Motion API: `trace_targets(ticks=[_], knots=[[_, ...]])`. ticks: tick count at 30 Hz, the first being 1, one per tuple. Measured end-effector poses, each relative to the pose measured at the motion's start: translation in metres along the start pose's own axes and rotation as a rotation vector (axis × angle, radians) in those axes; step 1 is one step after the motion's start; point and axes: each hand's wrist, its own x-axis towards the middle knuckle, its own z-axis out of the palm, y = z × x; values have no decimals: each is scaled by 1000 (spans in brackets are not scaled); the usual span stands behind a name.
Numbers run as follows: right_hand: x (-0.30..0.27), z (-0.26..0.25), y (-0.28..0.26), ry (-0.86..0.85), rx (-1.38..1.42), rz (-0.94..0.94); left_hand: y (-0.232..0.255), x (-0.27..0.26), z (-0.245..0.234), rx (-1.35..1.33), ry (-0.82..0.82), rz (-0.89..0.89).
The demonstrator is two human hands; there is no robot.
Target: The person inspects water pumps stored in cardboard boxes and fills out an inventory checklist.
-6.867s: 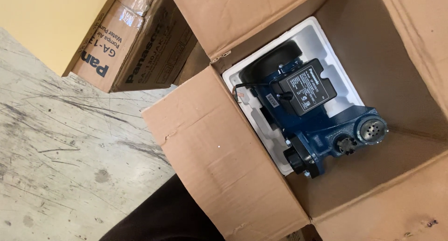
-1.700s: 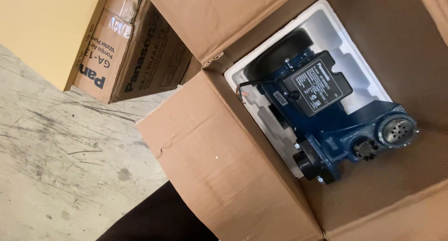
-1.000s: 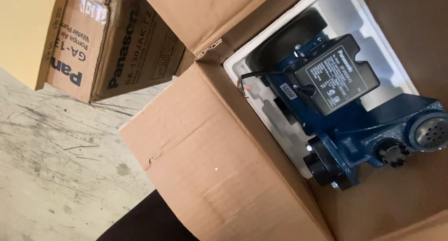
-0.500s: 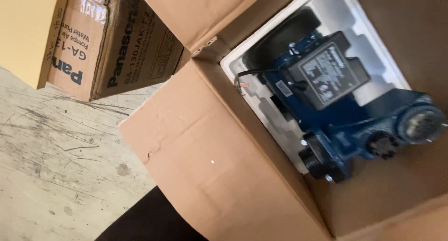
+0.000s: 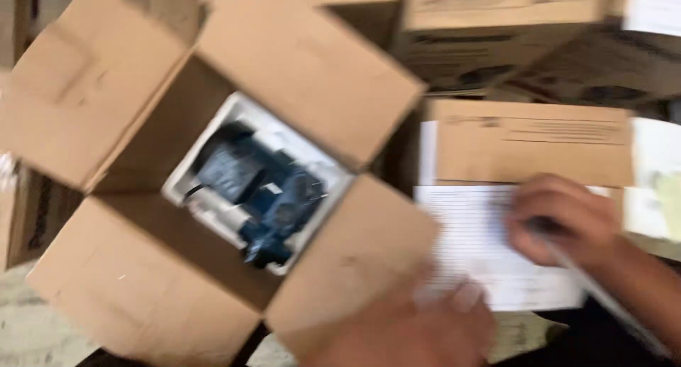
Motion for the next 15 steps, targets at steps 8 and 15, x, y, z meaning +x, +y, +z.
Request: trace_targets(ticks=[8, 15], knots=[[39, -42, -22, -75, 342, 97, -50, 65, -36, 255, 33, 5], [44, -35, -18, -111, 442, 179, -50, 72, -26, 352, 13, -36]])
